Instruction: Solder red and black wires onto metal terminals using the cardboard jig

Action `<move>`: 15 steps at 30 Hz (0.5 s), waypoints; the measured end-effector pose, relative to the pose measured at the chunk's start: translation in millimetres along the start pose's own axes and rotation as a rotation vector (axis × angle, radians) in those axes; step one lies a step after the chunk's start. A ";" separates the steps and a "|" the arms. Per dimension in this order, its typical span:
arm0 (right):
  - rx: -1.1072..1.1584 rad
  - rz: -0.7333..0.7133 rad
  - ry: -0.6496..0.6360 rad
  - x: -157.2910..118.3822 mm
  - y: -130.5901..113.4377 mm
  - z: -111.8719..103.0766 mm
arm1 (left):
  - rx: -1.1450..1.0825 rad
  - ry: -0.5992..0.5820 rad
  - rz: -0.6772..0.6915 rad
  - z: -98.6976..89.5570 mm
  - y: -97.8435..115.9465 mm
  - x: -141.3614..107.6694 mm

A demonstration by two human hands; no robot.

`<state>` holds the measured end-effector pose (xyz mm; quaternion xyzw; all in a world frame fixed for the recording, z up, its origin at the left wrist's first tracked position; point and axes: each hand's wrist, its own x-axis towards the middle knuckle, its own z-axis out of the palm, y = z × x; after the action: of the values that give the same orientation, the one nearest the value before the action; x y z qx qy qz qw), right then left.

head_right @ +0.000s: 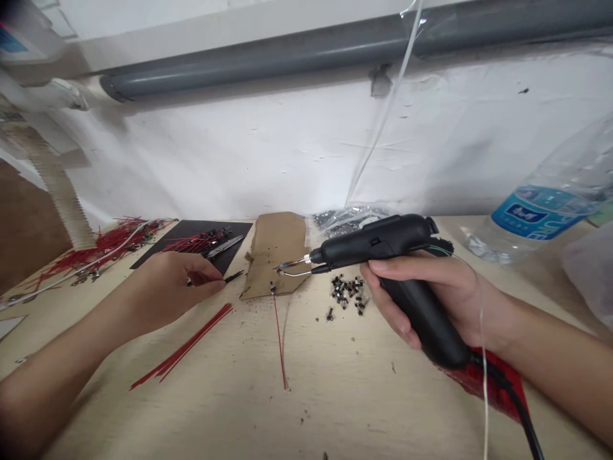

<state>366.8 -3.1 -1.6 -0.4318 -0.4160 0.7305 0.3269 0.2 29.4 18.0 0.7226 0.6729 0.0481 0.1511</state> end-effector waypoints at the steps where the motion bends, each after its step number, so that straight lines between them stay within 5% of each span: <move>1: 0.002 -0.003 0.002 0.1 0.4 0.0 | 0.003 0.000 0.000 0.4 -0.4 0.3; 15: 0.009 -0.016 -0.005 -1.9 0.9 1.5 | -0.004 0.018 0.046 1.2 -2.8 -1.6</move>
<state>366.1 -5.5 -1.3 -0.4250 -0.4170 0.7309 0.3336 -2.3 27.8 16.3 0.7370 0.6574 0.0595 0.1452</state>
